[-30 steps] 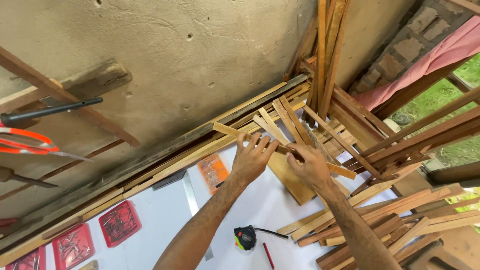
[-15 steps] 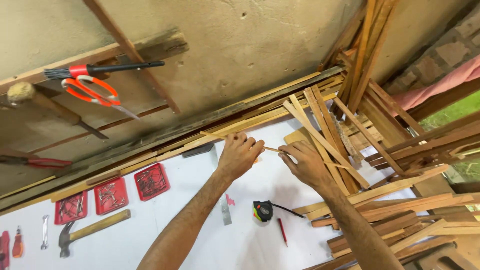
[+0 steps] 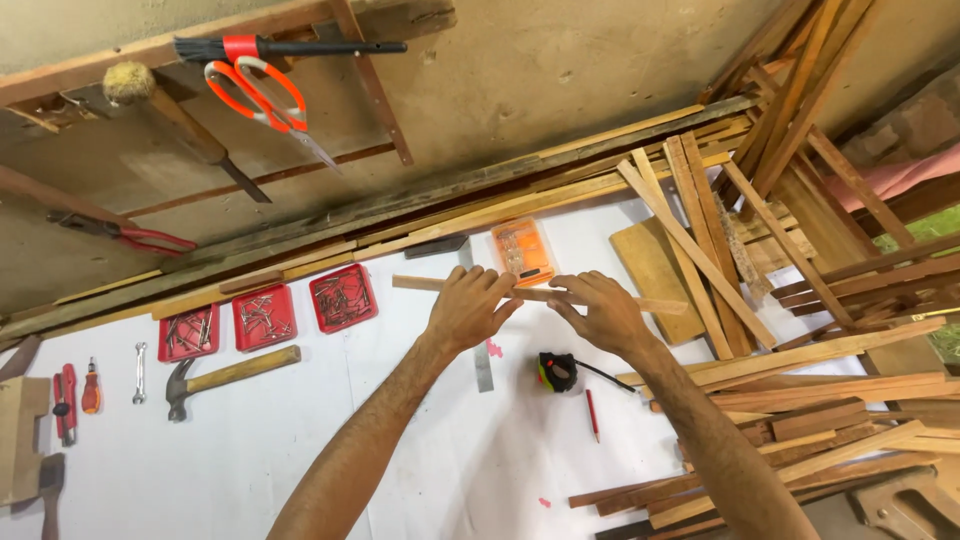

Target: Measuring and marking wooden strips with a tape measure and pencil on a workshop table.

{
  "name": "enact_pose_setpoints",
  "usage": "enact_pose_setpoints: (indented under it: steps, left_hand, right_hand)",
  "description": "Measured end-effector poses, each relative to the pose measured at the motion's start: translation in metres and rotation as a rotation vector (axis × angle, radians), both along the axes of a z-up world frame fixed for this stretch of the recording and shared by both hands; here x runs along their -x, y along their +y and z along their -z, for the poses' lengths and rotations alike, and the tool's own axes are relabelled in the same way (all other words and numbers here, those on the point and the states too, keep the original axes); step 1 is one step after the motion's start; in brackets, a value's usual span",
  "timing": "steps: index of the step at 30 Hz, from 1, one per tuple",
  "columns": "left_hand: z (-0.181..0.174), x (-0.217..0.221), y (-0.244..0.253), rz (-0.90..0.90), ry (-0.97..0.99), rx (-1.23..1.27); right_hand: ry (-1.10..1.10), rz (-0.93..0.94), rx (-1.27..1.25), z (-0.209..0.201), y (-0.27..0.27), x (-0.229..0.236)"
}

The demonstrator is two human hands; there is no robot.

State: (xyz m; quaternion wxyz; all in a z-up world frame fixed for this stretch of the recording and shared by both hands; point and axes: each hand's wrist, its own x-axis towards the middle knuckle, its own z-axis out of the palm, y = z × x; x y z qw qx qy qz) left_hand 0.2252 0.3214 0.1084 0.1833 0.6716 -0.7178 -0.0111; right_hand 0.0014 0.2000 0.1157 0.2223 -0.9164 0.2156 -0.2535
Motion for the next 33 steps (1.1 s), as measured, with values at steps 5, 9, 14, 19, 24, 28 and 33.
enact_pose_setpoints:
  steps: [5, 9, 14, 19, 24, 28, 33]
  left_hand:
    - [0.007, 0.010, 0.018, -0.182, 0.025, 0.437]
    - [0.051, 0.018, 0.023, -0.400, 0.209, 0.348]
    - [0.085, 0.013, 0.028, -0.379, 0.155, 0.226]
    - [0.133, -0.003, 0.031, -0.384, 0.166, 0.128]
    - [0.153, -0.009, 0.032, -0.328, 0.172, 0.099]
    - [0.163, -0.013, 0.030, -0.298, 0.183, 0.094]
    - [0.162, -0.019, 0.040, -0.289, 0.180, 0.139]
  right_hand:
    - [0.004, 0.067, -0.172, 0.021, 0.010, -0.015]
    - [0.041, 0.067, -0.176, 0.054, 0.006, -0.025]
    - [0.128, -0.010, -0.228, 0.074, 0.007, -0.045]
    - [0.182, -0.065, -0.236, 0.119, 0.003, -0.057]
    - [0.223, -0.072, -0.226, 0.134, 0.001, -0.060]
    - [0.265, -0.062, -0.173, 0.135, 0.000, -0.055]
    - [0.287, -0.023, -0.049, 0.118, 0.011, -0.038]
